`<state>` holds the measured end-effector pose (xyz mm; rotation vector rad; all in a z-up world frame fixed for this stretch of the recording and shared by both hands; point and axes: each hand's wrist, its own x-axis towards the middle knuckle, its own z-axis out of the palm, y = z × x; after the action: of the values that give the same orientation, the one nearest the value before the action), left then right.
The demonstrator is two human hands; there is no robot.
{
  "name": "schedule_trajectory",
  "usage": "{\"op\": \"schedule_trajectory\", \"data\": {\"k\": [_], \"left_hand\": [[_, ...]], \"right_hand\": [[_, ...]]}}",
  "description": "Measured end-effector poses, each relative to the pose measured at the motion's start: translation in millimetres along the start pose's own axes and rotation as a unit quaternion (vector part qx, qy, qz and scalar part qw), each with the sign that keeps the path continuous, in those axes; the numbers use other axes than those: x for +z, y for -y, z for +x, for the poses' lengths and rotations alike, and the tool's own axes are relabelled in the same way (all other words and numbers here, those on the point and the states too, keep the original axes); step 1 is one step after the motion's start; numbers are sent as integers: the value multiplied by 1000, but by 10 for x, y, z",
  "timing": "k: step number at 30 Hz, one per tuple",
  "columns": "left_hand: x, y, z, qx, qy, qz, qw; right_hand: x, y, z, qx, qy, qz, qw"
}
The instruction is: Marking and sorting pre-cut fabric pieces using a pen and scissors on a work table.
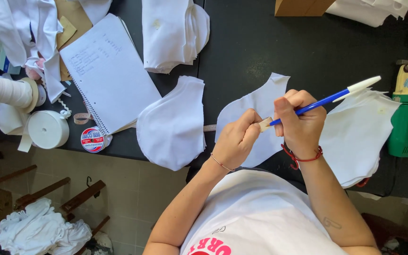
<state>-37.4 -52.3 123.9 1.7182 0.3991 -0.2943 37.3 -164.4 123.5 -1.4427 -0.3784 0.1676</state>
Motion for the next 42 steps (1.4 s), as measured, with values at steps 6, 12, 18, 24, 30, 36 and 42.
{"op": "schedule_trajectory", "data": {"k": [6,12,18,24,30,36,42], "left_hand": [[31,-61,-44,8,-11,3,1000],[45,-61,-59,11,-21,9,1000],[45,-74,-69,13,-22,2,1000],[50,-88,-57,15,-21,-7,1000],[39,-137,-64,17,-15,-16,1000],[43,-136,-72,16,-19,-22,999],[14,-170,-66,44,-37,10,998]], "right_hand": [[37,25,-46,16,-23,17,999],[1,2,-65,11,-11,4,1000],[14,27,-73,15,-11,8,1000],[22,53,-50,13,-36,18,999],[21,53,-65,22,-38,13,999],[30,43,-66,26,-50,8,998],[-3,181,-43,19,-76,54,995]]}}
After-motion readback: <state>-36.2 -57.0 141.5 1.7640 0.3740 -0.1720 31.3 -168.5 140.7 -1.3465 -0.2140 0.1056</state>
